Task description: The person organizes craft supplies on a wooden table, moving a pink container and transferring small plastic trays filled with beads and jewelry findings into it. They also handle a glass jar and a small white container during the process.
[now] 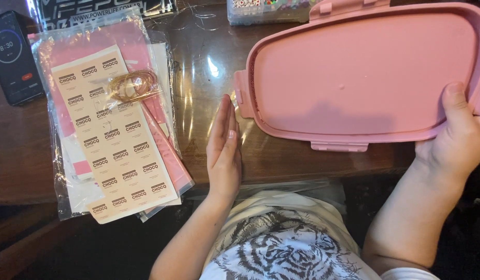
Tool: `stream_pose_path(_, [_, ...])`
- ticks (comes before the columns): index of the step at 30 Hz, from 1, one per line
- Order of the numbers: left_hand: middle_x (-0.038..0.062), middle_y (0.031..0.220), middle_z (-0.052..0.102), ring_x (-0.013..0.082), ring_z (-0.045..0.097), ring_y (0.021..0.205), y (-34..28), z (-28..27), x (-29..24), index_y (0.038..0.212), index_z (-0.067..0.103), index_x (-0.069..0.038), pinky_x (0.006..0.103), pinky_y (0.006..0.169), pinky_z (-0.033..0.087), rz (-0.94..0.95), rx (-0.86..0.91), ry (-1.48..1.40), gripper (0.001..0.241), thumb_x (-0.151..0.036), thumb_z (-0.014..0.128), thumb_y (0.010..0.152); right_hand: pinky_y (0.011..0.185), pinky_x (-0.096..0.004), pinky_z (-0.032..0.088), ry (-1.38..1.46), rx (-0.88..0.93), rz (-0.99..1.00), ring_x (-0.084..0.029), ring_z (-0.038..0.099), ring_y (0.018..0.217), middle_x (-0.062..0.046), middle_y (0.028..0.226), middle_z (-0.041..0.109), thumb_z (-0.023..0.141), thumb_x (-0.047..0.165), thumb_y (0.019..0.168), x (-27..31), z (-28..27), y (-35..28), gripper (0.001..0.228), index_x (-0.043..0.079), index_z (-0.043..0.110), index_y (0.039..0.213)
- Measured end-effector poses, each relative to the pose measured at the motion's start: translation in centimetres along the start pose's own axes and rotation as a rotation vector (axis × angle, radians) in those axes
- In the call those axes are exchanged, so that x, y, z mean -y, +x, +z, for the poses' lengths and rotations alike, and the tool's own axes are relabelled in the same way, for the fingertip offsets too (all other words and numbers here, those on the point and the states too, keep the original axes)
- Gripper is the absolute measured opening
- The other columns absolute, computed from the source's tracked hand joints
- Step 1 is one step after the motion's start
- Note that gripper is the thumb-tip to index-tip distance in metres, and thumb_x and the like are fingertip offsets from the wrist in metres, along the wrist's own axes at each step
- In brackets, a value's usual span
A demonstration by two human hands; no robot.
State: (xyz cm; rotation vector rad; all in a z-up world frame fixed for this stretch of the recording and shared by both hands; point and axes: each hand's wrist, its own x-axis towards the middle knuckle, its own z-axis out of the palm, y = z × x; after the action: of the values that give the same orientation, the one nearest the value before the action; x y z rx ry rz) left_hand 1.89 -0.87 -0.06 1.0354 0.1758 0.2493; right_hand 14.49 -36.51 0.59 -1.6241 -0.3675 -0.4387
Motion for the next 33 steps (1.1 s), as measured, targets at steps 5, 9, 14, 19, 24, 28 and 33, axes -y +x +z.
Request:
stream_pose_path(5, [0.021, 0.185, 0.026, 0.0333, 0.023, 0.175, 0.4, -0.7, 0.5, 0.174, 0.028, 0.000, 0.0438, 0.144, 0.019, -0.070, -0.072, -0.156, 0.067, -0.020, 0.055, 0.116, 0.151, -0.072, 0.029, 0.050, 0.035, -0.034, -0.051, 0.034, 0.169, -0.031, 0.178, 0.035, 0.037, -0.019, 0.133, -0.2, 0.1, -0.1, 0.042, -0.009, 0.033, 0.174])
stream_pose_path(9, [0.022, 0.184, 0.029, 0.0349, 0.028, 0.174, 0.6, -1.0, 0.1, 0.173, 0.030, 0.002, 0.0451, 0.143, 0.023, -0.082, -0.097, -0.170, 0.061, -0.014, 0.047, 0.118, 0.154, -0.068, 0.026, 0.067, 0.069, -0.058, -0.048, 0.031, 0.172, -0.030, 0.180, 0.033, 0.037, -0.016, 0.135, -0.2, 0.7, 0.0, 0.040, -0.010, 0.032, 0.175])
stream_pose_path(14, [0.020, 0.158, 0.059, 0.0312, 0.065, 0.143, -0.4, -0.9, -2.0, 0.154, 0.054, -0.001, 0.0351, 0.121, 0.053, 0.007, -0.148, 0.035, 0.044, -0.023, 0.062, 0.116, 0.154, -0.068, 0.025, 0.106, 0.092, -0.023, -0.046, 0.030, 0.174, -0.025, 0.182, 0.034, 0.034, -0.016, 0.138, -1.6, -0.5, -0.2, 0.040, -0.005, 0.033, 0.177])
stream_pose_path(19, [0.008, 0.107, 0.076, 0.0160, 0.066, 0.089, -1.8, -1.8, -5.6, 0.108, 0.073, -0.006, 0.0273, 0.084, 0.056, 0.239, 0.066, 0.820, 0.003, -0.007, 0.070, 0.110, 0.156, -0.050, 0.051, 0.139, -0.043, 0.357, -0.029, 0.057, 0.169, -0.009, 0.173, 0.059, 0.070, 0.046, 0.121, -1.3, -0.5, -0.6, 0.060, 0.009, 0.054, 0.167])
stream_pose_path(24, [0.013, 0.109, 0.077, 0.0294, 0.073, 0.099, -1.3, -3.0, -5.2, 0.117, 0.076, 0.001, 0.0391, 0.089, 0.059, 0.433, 0.085, 1.200, 0.009, -0.004, 0.070, 0.112, 0.156, -0.047, 0.053, 0.158, -0.089, 0.422, -0.025, 0.061, 0.169, -0.005, 0.172, 0.062, 0.070, 0.046, 0.119, -2.7, -1.5, -0.9, 0.059, 0.012, 0.057, 0.165])
stream_pose_path(28, [0.008, 0.114, 0.075, 0.0325, 0.066, 0.091, 0.3, -2.9, -3.5, 0.132, 0.079, -0.009, 0.0463, 0.083, 0.054, 0.418, 0.111, 1.491, 0.022, -0.019, 0.074, 0.113, 0.157, -0.047, 0.051, 0.135, -0.032, 0.408, -0.025, 0.058, 0.170, -0.004, 0.173, 0.059, 0.070, 0.055, 0.118, -1.0, -0.2, -0.4, 0.066, 0.012, 0.055, 0.167])
stream_pose_path(33, [0.001, 0.102, 0.074, 0.0297, 0.063, 0.077, 2.2, -1.5, -2.4, 0.110, 0.078, -0.016, 0.0444, 0.069, 0.045, 0.394, 0.099, 1.620, 0.010, -0.023, 0.072, 0.112, 0.157, -0.050, 0.050, 0.131, -0.038, 0.350, -0.028, 0.057, 0.169, -0.008, 0.173, 0.058, 0.069, 0.048, 0.121, -1.2, -0.2, -0.5, 0.062, 0.009, 0.054, 0.166])
